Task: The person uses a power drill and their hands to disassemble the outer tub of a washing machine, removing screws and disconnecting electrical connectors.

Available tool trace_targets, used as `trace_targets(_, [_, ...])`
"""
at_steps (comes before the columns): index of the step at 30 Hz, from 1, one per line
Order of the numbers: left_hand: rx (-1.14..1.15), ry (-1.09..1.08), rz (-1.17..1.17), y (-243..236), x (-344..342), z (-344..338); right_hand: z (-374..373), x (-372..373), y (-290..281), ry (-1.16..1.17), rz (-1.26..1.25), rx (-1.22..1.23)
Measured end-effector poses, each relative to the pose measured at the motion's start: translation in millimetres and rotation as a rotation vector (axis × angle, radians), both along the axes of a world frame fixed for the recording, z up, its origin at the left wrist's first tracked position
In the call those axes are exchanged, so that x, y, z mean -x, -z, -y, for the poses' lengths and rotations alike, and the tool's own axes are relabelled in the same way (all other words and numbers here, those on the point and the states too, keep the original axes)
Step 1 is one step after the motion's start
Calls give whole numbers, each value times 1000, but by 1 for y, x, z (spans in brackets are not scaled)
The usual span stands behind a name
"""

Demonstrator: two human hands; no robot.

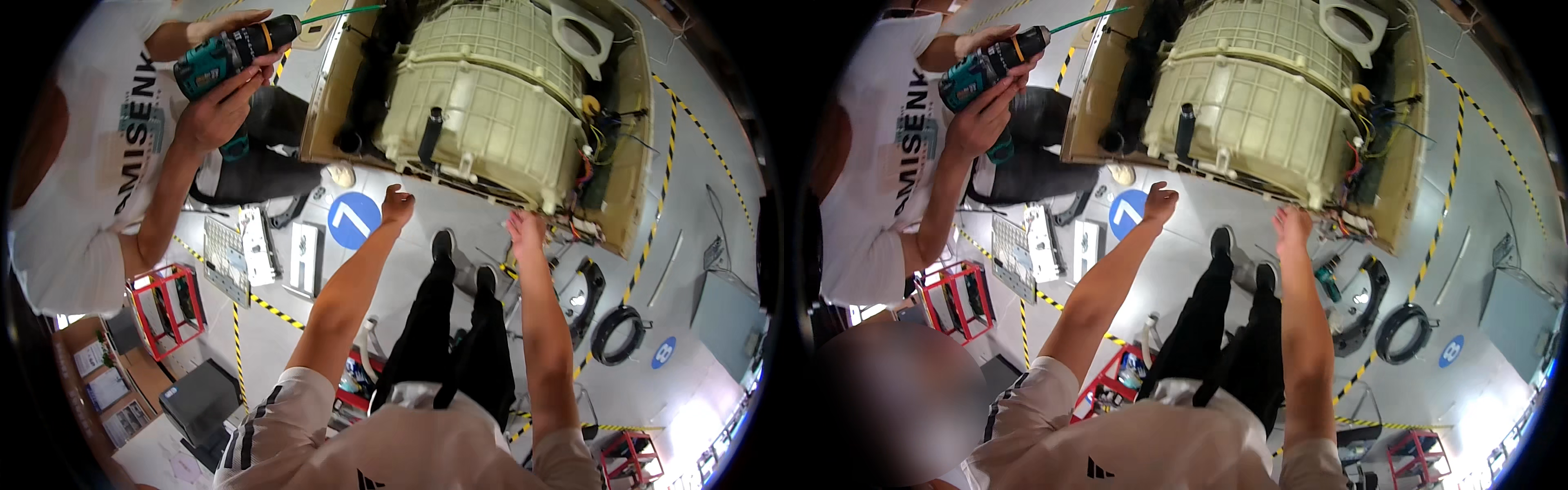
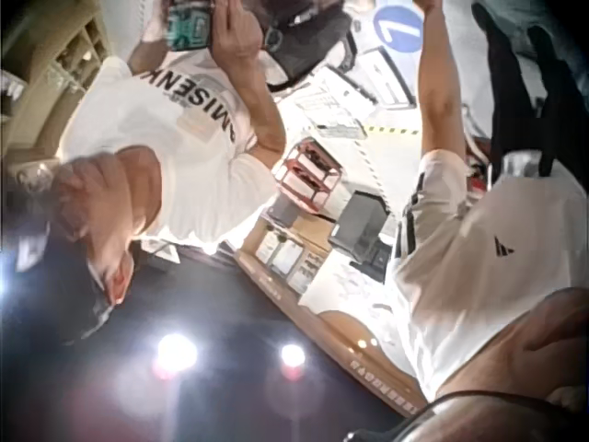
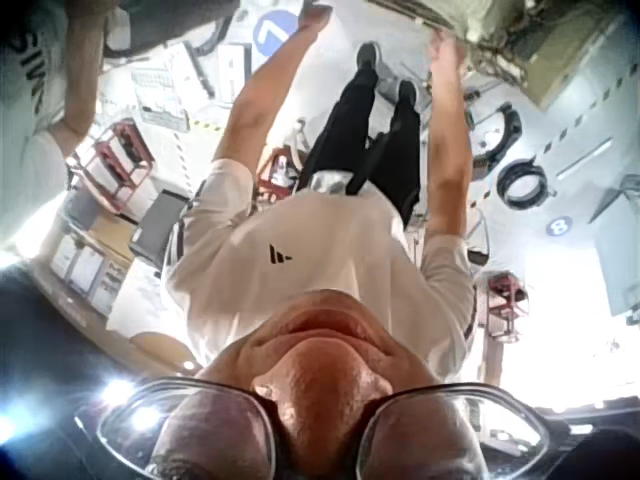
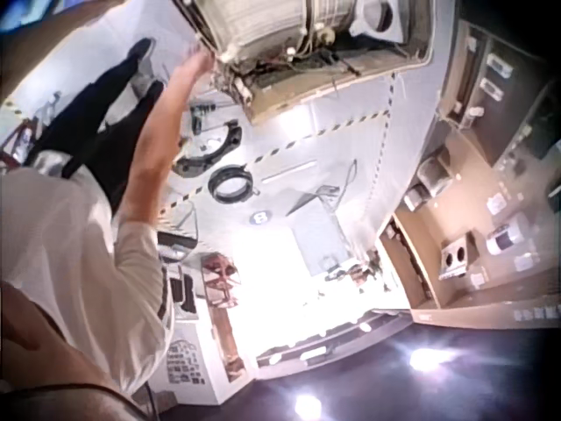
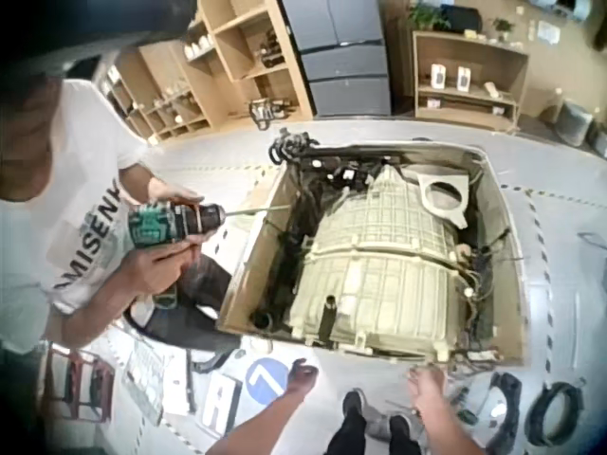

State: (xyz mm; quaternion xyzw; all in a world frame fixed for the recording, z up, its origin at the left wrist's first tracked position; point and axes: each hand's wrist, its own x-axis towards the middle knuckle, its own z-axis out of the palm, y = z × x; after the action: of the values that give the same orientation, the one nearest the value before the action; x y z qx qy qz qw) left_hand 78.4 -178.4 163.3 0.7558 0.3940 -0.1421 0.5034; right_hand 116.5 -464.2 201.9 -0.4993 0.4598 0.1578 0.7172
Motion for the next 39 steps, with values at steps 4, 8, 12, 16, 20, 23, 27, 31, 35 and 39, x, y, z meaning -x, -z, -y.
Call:
trace_targets(4, [-505, 280, -21, 91, -46, -43, 11, -4, 102, -328, 12, 737])
trace_targets(8, [-436, 451, -1, 70, -87, -26, 19, -3, 126, -304, 238, 981])
trace_targets(12, [-550, 542, 77, 121, -68, -88, 3, -17, 115, -469, -30, 927])
trace_targets(16, [-921, 436, 504, 146, -66, -94, 26, -25, 176, -317, 394, 1076])
trace_targets(20, [-304, 391, 300, 83, -62, -50, 43, -10, 177, -422, 242, 1241])
trace_targets(23, [333, 413, 159, 6, -67, -72, 26, -17, 142, -477, 131, 1245])
trace_targets(27, [348, 452, 230, -81, -78, -45, 12, -22, 106, -560, 55, 1167])
trace_targets(31, [236, 788, 569, -17, -74, -53, 12, -6, 101, -488, 108, 1277])
trace_targets(35, [144, 1015, 664, 34, -72, -74, 12, 10, 119, -556, 182, 1410])
trace_targets(39, [1696, -499, -35, -6, -71, -50, -4, -18, 70, -577, 54, 1201])
